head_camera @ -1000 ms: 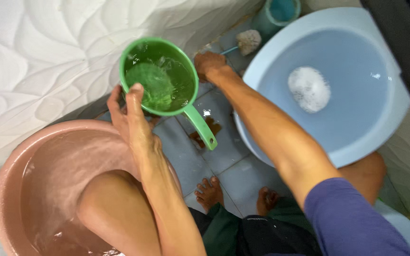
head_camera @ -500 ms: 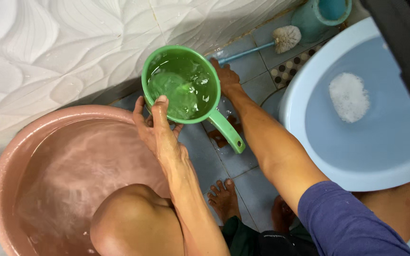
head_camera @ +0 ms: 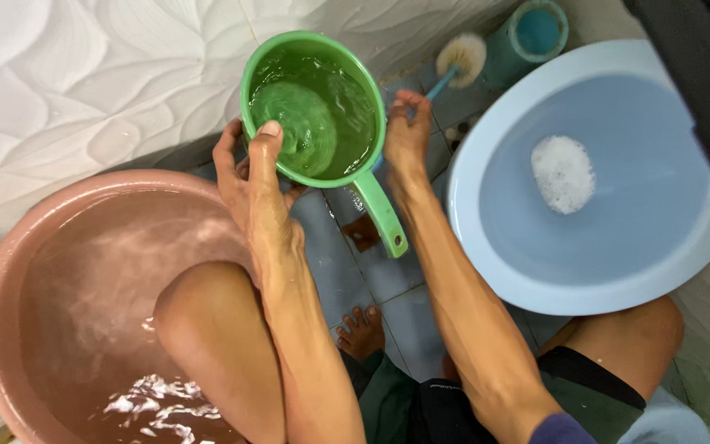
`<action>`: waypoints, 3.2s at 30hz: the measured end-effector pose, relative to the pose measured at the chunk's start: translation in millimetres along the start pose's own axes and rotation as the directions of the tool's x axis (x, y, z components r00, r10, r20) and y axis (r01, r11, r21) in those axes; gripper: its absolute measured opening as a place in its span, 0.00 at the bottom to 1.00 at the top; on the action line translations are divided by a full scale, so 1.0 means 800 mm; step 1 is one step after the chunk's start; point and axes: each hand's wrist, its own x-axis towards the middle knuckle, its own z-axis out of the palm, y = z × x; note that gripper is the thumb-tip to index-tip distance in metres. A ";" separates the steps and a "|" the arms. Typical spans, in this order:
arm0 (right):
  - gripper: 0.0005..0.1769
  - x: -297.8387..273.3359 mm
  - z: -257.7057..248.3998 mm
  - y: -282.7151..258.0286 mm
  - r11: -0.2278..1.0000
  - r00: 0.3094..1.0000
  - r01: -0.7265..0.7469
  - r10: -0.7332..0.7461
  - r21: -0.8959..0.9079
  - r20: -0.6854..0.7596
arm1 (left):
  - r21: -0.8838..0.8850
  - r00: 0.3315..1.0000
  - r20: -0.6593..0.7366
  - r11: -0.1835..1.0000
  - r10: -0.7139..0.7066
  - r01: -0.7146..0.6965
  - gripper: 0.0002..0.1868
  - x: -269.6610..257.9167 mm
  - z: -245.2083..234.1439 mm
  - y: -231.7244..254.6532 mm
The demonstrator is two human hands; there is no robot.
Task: The person scrubs the inside of a light blue plastic basin using a purple brush and a sponge. They then rinse the basin by scooping water from a pink basin with a green cup and pouring it into the blue basin.
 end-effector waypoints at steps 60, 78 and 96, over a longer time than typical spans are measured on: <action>0.37 -0.130 -0.405 -0.273 -0.051 0.740 0.454 0.577 -0.889 0.345 | 0.273 0.701 0.687 0.962 -0.192 -0.004 0.42 -0.087 0.186 -0.032; 0.45 -0.089 -0.439 -0.262 -0.266 0.659 0.499 0.734 -0.825 0.162 | 0.313 0.783 0.584 0.949 -0.215 0.027 0.37 -0.071 0.176 -0.090; 0.33 -0.126 -0.394 -0.276 -0.119 0.709 0.578 0.564 -0.807 0.424 | 0.236 0.723 0.691 0.948 -0.009 -0.215 0.27 -0.081 0.176 -0.087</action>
